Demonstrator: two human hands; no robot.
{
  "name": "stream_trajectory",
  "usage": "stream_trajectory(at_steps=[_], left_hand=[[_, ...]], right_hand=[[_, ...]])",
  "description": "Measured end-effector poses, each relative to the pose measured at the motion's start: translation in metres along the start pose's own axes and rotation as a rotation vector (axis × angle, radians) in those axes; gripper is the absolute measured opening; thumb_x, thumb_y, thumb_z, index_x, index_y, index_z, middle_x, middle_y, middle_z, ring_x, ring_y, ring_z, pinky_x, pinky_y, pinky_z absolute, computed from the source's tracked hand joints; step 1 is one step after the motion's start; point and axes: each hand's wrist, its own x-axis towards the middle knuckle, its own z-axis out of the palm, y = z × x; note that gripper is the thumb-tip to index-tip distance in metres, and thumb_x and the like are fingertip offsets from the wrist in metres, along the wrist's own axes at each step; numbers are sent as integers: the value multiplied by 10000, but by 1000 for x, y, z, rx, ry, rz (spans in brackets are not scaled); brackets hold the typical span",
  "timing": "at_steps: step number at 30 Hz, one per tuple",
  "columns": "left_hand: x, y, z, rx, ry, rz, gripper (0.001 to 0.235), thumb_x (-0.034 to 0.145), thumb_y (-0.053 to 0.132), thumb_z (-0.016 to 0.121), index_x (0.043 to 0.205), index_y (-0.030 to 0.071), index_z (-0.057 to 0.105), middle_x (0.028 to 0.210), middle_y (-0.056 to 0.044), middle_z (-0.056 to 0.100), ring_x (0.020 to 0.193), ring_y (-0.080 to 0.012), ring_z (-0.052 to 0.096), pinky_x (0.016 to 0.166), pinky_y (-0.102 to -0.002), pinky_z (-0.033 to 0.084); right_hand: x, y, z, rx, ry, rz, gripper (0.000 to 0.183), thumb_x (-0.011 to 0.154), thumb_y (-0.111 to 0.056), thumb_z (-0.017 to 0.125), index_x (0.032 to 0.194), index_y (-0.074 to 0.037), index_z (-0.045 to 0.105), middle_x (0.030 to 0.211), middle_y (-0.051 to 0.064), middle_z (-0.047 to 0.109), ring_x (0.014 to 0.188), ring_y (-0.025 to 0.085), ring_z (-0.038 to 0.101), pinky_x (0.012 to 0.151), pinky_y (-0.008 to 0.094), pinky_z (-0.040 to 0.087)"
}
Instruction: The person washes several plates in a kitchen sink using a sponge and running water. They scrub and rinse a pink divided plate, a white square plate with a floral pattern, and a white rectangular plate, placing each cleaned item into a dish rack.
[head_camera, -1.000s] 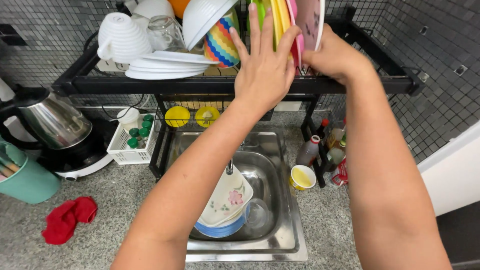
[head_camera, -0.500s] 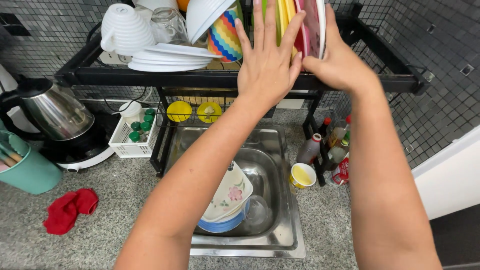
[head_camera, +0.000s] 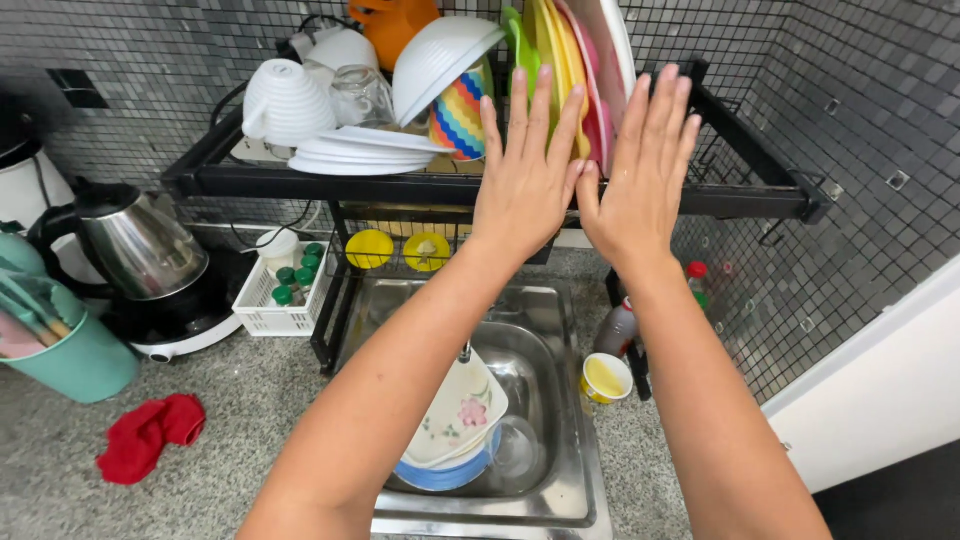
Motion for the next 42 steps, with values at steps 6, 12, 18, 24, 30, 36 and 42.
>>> stream_trajectory(at_steps=[6,12,18,24,30,36,42], left_hand=[[-48,-10,-13,-62,-42,39,707,1029,278,593,1625,27,308,1687,-265,192,1593,-451,133,1293,-653,107],[-168,-34,-19,-240,-75,125,636,960,92,621,1549,-31,414,1691,-229,275,1606,-425,228,1342,-578,214],[-300,-72,-21,-358,-113,45,472,883,9,659,1340,-12,543,1602,-201,389,1534,-411,338,1290,-570,299],[-436,-94,20,-392,-390,-153,481,794,-26,666,1266,-1,577,1540,-234,429,1479,-437,368,1252,-562,307],[-512,-76,65,-363,-803,-489,570,835,150,692,1384,73,559,1574,-273,328,1487,-483,258,1242,-577,214],[-512,-62,66,-334,-1180,-360,752,891,461,727,1508,140,441,1628,-291,157,1518,-520,80,1215,-645,85],[-524,-66,77,-307,-1203,-316,655,882,373,712,1480,199,511,1601,-287,265,1471,-537,205,1201,-613,152]], right_hand=[[-54,-23,43,-86,122,-61,697,1029,-169,582,1647,-21,293,1722,223,211,1620,443,123,1319,636,75],[-160,-63,105,54,75,-112,599,1065,-115,577,1614,-28,351,1693,172,326,1604,390,283,1343,598,218],[-252,-114,143,359,-53,-327,696,891,-52,652,1536,-23,393,1472,201,431,1411,394,433,1253,593,321],[-341,-129,181,450,-606,-350,749,759,-28,668,1486,-74,493,1450,182,533,1329,352,476,1122,489,425],[-437,-134,216,107,-955,14,391,890,-143,676,1278,-109,641,1316,139,578,1349,327,515,1171,510,380],[-450,-136,203,128,-850,226,333,838,-107,670,1165,-113,732,1227,99,679,1233,285,591,1180,508,342],[-447,-134,205,108,-786,259,257,785,-74,691,1030,-106,761,1070,102,729,1133,287,624,1126,470,395]])
